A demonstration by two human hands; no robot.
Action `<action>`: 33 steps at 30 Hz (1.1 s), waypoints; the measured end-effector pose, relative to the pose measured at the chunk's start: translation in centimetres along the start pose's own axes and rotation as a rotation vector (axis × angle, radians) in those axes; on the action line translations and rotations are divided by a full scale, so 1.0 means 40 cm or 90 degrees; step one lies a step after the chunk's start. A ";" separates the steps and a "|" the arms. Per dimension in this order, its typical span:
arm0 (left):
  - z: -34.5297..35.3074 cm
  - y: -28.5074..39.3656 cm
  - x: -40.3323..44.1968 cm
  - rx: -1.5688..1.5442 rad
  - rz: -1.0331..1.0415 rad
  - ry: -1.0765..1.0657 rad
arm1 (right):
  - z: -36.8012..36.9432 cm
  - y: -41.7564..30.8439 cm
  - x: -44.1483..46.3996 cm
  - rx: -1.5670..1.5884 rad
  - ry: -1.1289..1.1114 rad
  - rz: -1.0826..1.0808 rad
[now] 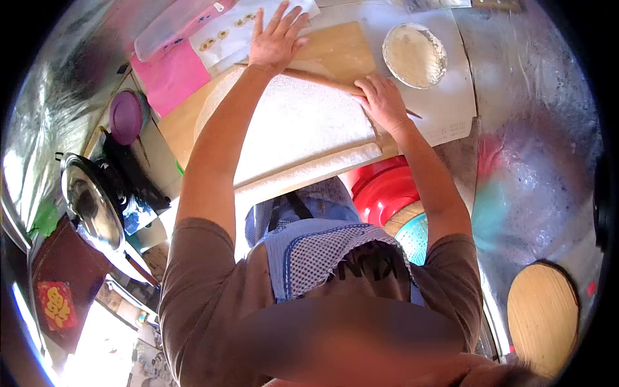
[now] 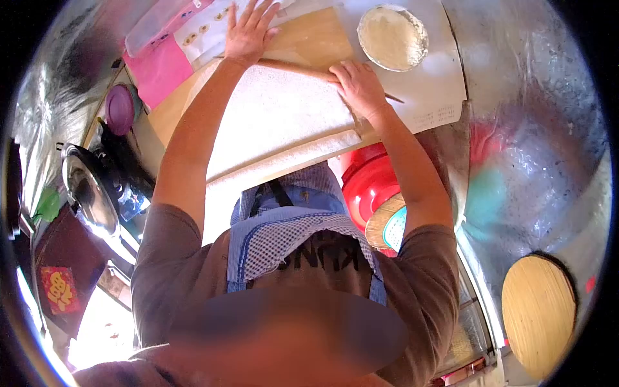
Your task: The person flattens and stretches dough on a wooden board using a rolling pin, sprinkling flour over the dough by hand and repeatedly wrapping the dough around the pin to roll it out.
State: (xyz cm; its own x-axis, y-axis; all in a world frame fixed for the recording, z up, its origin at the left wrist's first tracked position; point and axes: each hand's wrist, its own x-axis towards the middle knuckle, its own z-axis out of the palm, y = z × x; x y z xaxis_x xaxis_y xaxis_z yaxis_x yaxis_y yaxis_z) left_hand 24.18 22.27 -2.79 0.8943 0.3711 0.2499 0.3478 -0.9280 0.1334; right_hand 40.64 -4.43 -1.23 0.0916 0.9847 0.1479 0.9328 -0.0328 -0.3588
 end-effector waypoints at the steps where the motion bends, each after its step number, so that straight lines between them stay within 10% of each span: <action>1: 0.000 -0.001 0.011 -0.015 0.055 0.044 | 0.003 0.003 0.002 -0.025 -0.007 0.021; 12: -0.232 0.025 -0.644 0.000 -0.210 -0.376 | 0.107 -0.350 0.034 -0.054 -0.039 -0.013; 20: -0.141 -0.149 -0.404 0.016 -0.334 -0.007 | 0.149 -0.223 0.342 -0.141 0.049 0.058; 27: -0.158 0.028 -0.680 -0.064 -0.248 -0.146 | 0.118 -0.306 0.064 -0.093 -0.084 0.002; 33: -0.115 -0.210 -0.378 0.018 -0.309 0.037 | 0.173 -0.171 0.425 -0.182 0.081 0.078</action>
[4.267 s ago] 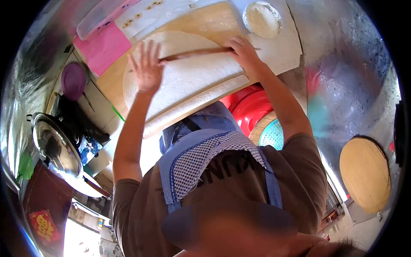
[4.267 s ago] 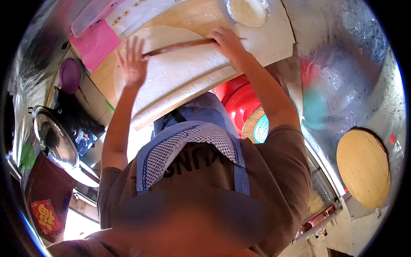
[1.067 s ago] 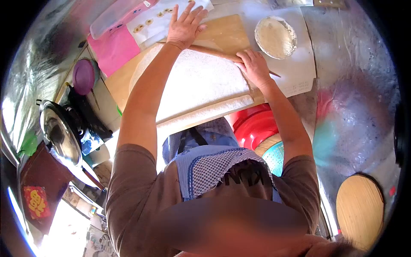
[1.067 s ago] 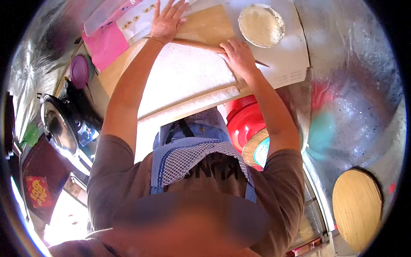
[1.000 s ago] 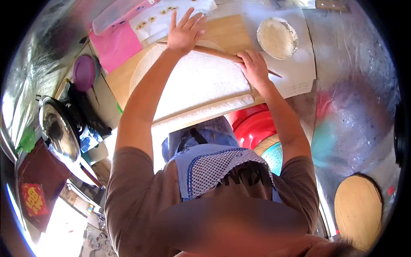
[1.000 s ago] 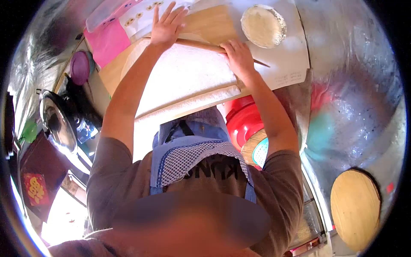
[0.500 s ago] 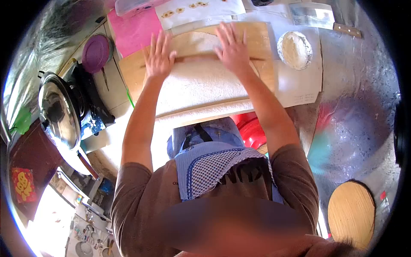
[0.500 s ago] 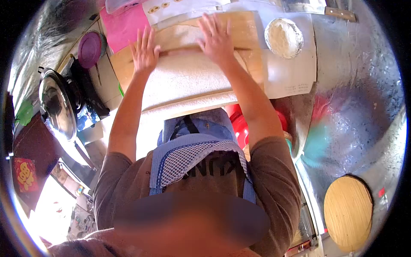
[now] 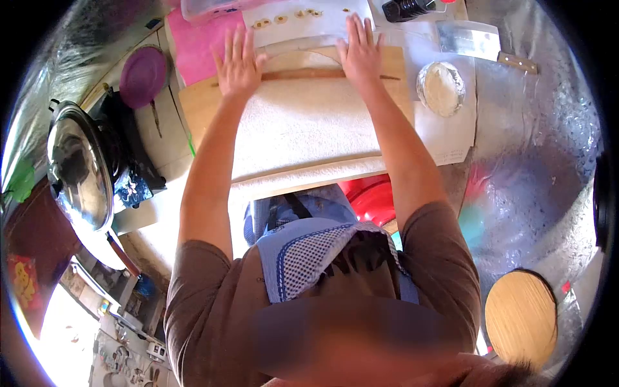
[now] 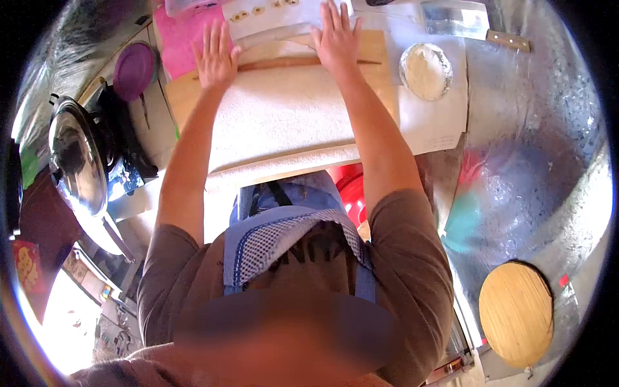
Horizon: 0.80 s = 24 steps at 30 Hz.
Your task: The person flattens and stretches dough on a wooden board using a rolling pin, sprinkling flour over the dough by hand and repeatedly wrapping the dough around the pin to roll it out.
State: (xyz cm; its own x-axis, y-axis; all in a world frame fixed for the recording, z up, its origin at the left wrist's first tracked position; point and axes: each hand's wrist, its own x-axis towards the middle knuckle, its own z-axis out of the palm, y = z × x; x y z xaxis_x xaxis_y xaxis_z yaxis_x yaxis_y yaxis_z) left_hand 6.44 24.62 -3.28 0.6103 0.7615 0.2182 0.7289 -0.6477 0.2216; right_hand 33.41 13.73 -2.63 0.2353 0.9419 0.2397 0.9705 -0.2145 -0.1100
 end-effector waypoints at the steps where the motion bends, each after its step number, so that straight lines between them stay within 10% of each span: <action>1: -0.002 0.000 0.022 -0.017 -0.017 0.005 | 0.005 0.005 0.022 0.028 0.007 0.031; 8: -0.068 0.059 -0.344 -0.056 0.091 -0.179 | -0.103 -0.029 -0.282 0.076 -0.114 -0.071; 17: 0.011 -0.004 0.053 0.013 -0.058 0.018 | 0.006 0.035 0.007 0.077 0.020 0.024; 24: -0.072 0.021 -0.251 0.018 0.112 -0.105 | -0.127 -0.028 -0.242 0.134 -0.170 -0.118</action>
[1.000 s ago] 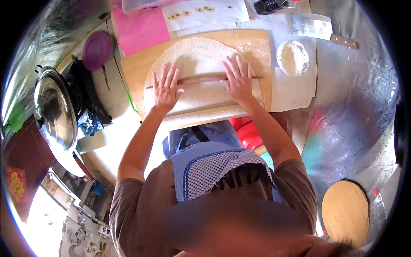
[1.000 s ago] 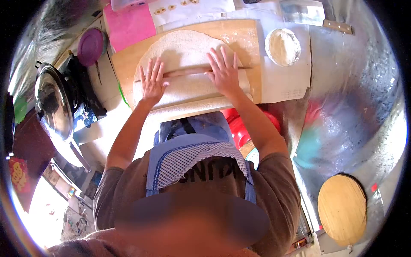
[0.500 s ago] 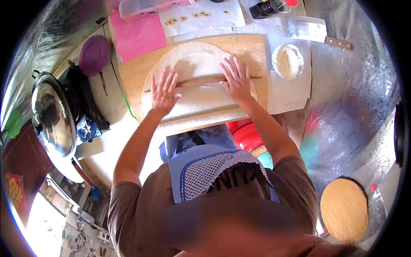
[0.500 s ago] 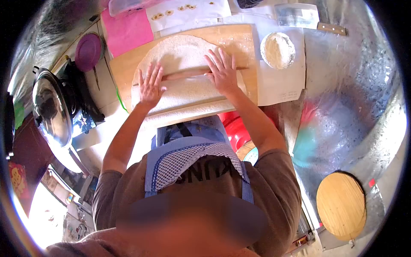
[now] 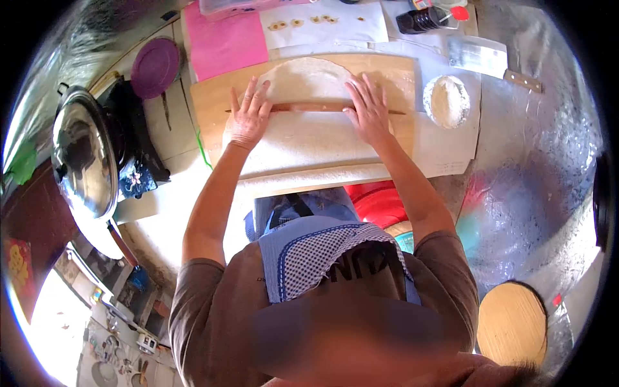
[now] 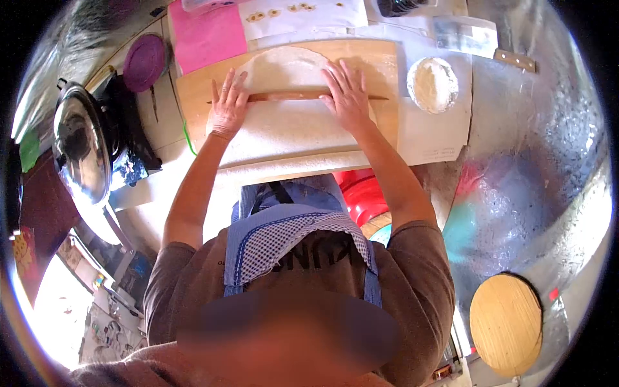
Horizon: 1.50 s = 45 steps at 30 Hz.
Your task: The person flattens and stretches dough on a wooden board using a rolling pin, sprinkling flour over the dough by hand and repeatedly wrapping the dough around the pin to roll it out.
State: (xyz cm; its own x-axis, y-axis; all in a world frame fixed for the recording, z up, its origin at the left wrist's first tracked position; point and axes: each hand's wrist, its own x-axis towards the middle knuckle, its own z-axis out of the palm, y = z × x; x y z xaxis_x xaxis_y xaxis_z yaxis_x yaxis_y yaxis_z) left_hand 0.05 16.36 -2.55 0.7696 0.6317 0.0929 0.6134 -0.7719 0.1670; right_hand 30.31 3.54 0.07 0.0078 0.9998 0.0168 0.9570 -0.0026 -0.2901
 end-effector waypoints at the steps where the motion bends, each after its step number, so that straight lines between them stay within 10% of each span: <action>1: -0.001 0.001 0.000 0.033 -0.001 -0.010 | 0.005 -0.008 0.000 0.001 0.003 -0.008; 17: -0.050 -0.286 -0.101 -0.055 -0.178 0.110 | 0.117 -0.158 0.437 -0.156 0.034 -0.018; 24: -0.052 -0.170 -0.325 -0.035 -0.100 -0.064 | 0.103 -0.201 0.060 0.027 -0.069 -0.078; 30: -0.049 -0.361 -0.067 -0.050 -0.171 0.184 | 0.123 -0.176 0.469 -0.045 0.062 -0.040; 40: -0.110 -0.228 -0.414 -0.009 -0.127 -0.057 | 0.116 -0.281 0.110 0.031 -0.093 -0.109; 45: -0.065 -0.258 -0.417 0.133 -0.152 0.031 | 0.150 -0.331 0.344 -0.053 0.025 -0.151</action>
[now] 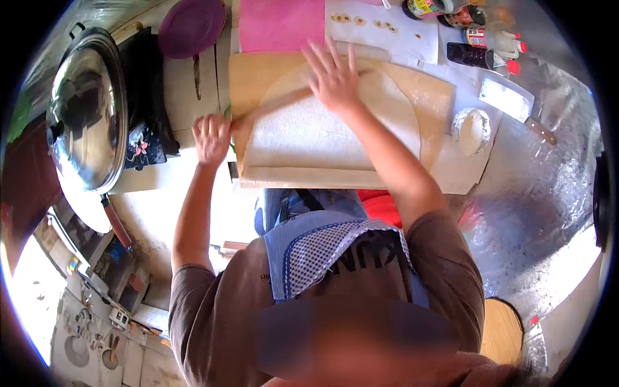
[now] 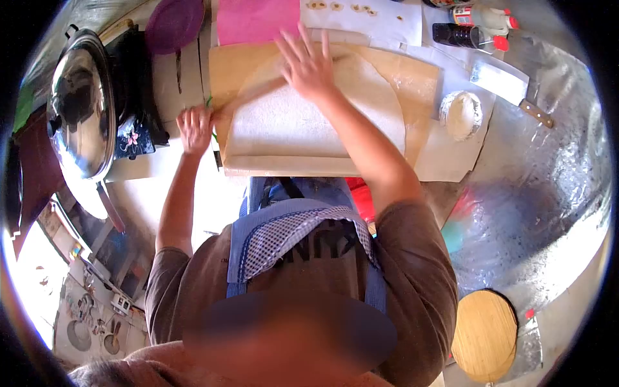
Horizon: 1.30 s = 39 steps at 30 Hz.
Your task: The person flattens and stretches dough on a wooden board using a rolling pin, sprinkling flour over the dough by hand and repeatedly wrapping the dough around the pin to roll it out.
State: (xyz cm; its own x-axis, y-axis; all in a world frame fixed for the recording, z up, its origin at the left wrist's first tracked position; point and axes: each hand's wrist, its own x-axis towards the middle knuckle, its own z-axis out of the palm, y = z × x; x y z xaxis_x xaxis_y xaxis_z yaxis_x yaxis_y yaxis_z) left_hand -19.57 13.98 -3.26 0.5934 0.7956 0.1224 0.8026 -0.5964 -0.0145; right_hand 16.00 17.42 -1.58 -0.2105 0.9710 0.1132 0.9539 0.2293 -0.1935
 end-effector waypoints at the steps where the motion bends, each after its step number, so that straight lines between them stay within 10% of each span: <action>1: -0.008 -0.016 0.043 -0.016 -0.013 -0.003 | 0.016 0.006 0.073 -0.002 0.004 0.026; 11: -0.007 0.017 -0.062 -0.110 0.013 -0.074 | -0.011 0.003 -0.182 0.061 -0.107 -0.017; 31: 0.031 0.039 0.430 -0.110 0.166 -0.027 | -0.023 0.318 0.057 0.021 0.102 0.211; 39: 0.013 0.242 0.392 -0.150 0.287 -0.067 | -0.082 0.294 -0.328 -0.025 0.066 0.250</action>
State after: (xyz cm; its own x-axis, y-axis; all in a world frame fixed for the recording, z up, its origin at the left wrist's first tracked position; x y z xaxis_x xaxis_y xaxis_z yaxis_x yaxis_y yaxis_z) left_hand -2.46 20.72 -1.98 0.8898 0.4530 0.0548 0.4372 -0.8807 0.1822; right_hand 30.66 7.16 -2.15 0.1923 0.9719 0.1359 0.9653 -0.1623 -0.2047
